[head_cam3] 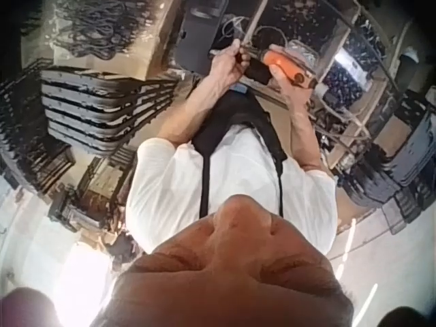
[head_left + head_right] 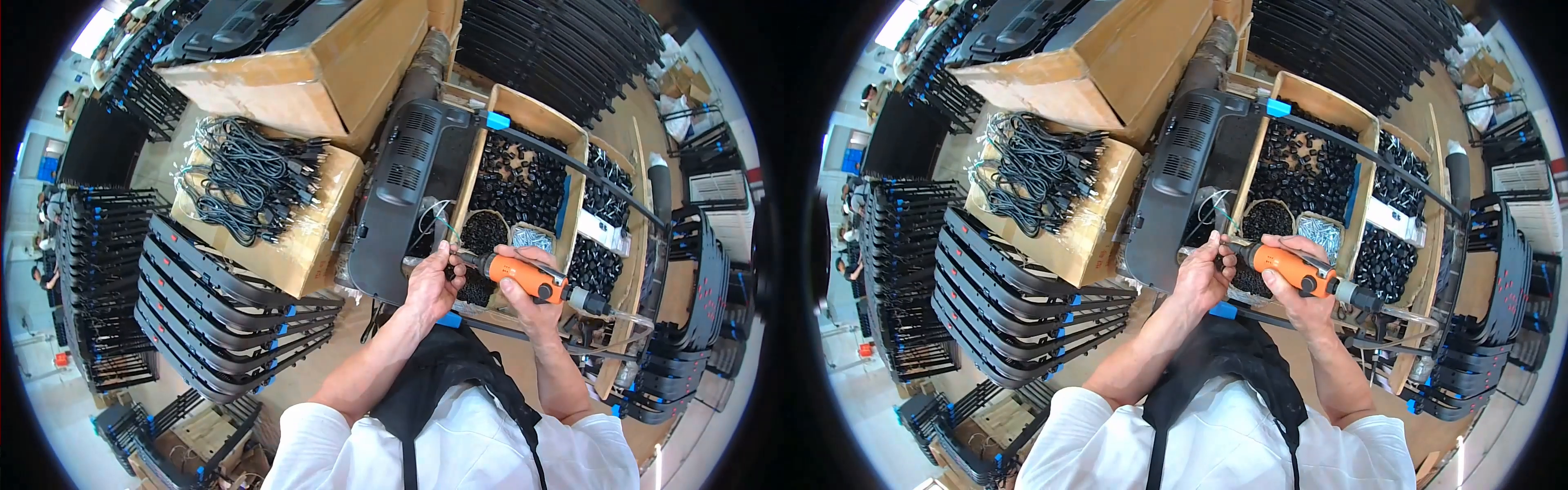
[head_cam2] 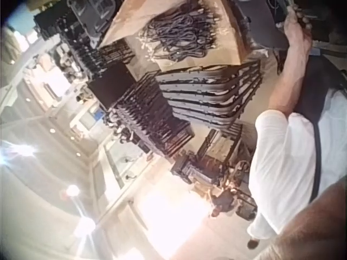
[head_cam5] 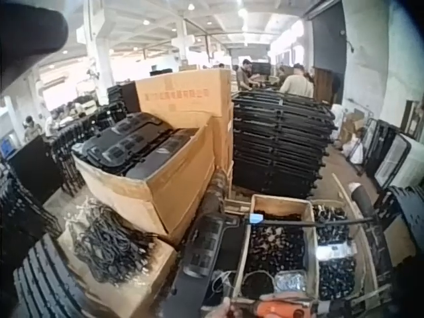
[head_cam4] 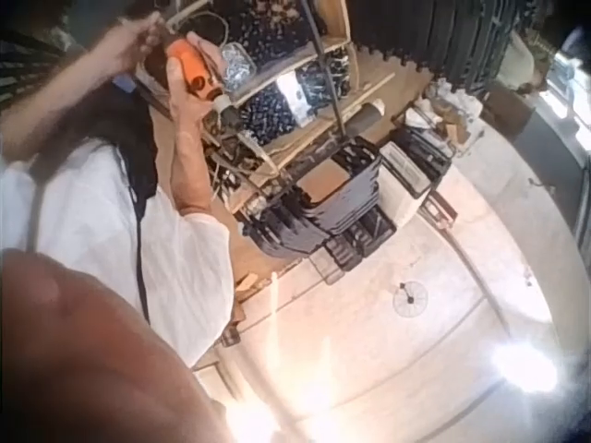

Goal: Assembling components of fitness equipment by attaching plastic housings and wiring harnesses using a power screwdriver.

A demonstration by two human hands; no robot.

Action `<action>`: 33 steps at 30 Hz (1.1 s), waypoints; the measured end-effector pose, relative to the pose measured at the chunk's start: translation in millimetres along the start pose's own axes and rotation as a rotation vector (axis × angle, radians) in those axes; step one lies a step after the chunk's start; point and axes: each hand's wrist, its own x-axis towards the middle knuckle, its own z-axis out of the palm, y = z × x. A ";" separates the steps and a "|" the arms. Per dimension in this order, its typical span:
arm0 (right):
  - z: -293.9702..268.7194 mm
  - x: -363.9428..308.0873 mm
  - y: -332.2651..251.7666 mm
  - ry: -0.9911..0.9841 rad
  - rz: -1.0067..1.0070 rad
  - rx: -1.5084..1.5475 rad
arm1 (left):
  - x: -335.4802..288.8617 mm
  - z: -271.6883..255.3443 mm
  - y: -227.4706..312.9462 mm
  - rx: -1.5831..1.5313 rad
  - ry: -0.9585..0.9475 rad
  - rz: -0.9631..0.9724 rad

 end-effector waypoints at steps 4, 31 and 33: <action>29.7 13.6 -5.3 -0.017 0.036 -0.087 | 4.6 -8.0 21.5 -0.091 -0.035 -0.001; 163.7 142.9 -19.7 -0.097 0.083 -0.309 | 45.2 -6.0 135.8 -0.531 -0.234 0.036; 168.5 147.1 -16.3 -0.106 0.082 -0.308 | 49.1 -7.9 138.3 -0.539 -0.237 0.062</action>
